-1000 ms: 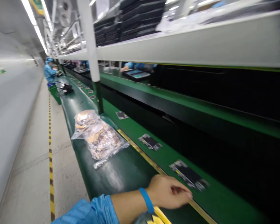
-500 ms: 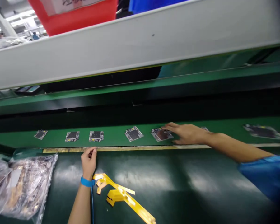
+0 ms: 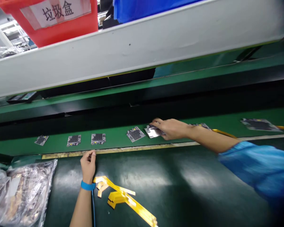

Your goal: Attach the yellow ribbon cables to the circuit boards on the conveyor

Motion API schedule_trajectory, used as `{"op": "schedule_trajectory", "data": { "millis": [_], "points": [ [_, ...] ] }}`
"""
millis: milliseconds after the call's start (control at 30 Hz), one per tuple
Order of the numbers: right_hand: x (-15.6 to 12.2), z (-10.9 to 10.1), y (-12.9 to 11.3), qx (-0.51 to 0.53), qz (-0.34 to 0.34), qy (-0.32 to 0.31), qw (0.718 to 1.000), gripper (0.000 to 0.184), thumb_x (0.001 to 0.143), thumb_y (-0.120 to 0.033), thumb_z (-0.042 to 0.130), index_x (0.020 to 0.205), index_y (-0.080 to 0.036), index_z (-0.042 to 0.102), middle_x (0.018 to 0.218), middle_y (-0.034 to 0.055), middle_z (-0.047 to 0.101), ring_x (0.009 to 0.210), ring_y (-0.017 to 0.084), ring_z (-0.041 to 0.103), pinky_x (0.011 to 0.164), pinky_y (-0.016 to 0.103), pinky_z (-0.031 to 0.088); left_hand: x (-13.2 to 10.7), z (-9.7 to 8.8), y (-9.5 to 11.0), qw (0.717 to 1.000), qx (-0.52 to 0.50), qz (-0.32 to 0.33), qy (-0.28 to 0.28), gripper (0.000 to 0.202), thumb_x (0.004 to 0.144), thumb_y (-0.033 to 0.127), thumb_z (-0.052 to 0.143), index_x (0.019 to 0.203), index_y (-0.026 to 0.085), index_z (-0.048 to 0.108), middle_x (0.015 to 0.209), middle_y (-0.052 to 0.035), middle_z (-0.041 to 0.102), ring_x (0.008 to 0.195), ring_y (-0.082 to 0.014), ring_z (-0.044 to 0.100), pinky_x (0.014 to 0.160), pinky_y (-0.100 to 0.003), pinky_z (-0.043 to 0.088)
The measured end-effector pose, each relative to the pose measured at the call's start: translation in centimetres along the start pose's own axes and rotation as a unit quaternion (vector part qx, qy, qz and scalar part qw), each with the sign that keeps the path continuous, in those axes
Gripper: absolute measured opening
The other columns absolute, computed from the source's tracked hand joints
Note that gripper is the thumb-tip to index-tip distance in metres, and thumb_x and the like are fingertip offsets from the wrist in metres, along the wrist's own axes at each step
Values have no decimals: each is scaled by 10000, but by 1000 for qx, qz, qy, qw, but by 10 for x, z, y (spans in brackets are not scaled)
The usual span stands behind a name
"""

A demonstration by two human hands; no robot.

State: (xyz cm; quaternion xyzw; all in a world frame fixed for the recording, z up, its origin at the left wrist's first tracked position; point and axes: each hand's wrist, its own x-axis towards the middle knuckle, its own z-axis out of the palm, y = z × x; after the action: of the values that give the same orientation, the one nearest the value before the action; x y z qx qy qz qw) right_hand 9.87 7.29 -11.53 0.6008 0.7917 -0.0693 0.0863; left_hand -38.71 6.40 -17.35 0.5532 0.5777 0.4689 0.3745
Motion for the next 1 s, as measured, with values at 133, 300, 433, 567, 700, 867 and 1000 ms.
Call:
{"op": "schedule_trajectory", "data": {
  "millis": [133, 300, 433, 567, 700, 867, 1000],
  "points": [
    [29, -10, -32, -16, -73, 14, 997, 632, 805, -170, 678, 1435, -126, 692, 1446, 218, 704, 768, 245, 754, 693, 359, 509, 1, 0, -2, 1000, -1, 8, 5, 495, 887, 654, 742, 923, 174, 859, 829, -86, 802, 695, -179, 703, 668, -282, 570],
    [55, -10, -54, -28, -119, -6, 992, 661, 781, -185, 673, 1440, -132, 682, 1428, 208, 717, 834, 272, 784, 745, 375, 551, -1, 2, -2, 1000, -6, 6, 8, 516, 890, 674, 738, 925, 173, 855, 816, -84, 785, 695, -176, 697, 668, -279, 570],
    [59, -8, -51, -19, -139, -40, 989, 720, 732, -188, 692, 1451, -137, 682, 1470, 206, 699, 876, 286, 788, 772, 387, 563, -2, 3, 0, 1000, -20, 0, -3, 525, 898, 680, 741, 909, 167, 849, 789, -80, 763, 680, -164, 676, 620, -251, 520],
    [56, -7, -53, -28, -134, -60, 989, 809, 705, -166, 712, 1512, -150, 659, 1420, 198, 717, 862, 285, 776, 748, 377, 539, -4, 4, 2, 1000, -26, -3, -6, 503, 903, 657, 740, 892, 166, 849, 797, -82, 765, 684, -159, 675, 612, -243, 503],
    [51, -13, -61, -14, -92, -62, 994, 719, 728, -86, 725, 1447, -106, 715, 1300, 219, 752, 817, 261, 750, 719, 356, 467, -4, 4, 3, 1000, -31, 2, -6, 476, 913, 628, 730, 895, 168, 852, 808, -85, 772, 691, -161, 677, 611, -243, 500],
    [36, -23, -54, 27, -16, -50, 998, 596, 775, -29, 726, 1370, -37, 753, 1293, 278, 746, 827, 260, 755, 718, 374, 431, -4, 5, 0, 999, -32, 3, -9, 449, 922, 593, 723, 909, 164, 852, 809, -84, 771, 698, -158, 667, 607, -237, 474],
    [-4, -13, -45, 55, 35, -13, 998, 495, 803, -39, 723, 1288, -99, 802, 1315, 277, 745, 729, 240, 749, 697, 402, 468, -7, 7, -2, 999, -36, 8, -12, 432, 937, 570, 703, 900, 166, 850, 807, -78, 758, 704, -154, 659, 609, -235, 464]
  ]
}}
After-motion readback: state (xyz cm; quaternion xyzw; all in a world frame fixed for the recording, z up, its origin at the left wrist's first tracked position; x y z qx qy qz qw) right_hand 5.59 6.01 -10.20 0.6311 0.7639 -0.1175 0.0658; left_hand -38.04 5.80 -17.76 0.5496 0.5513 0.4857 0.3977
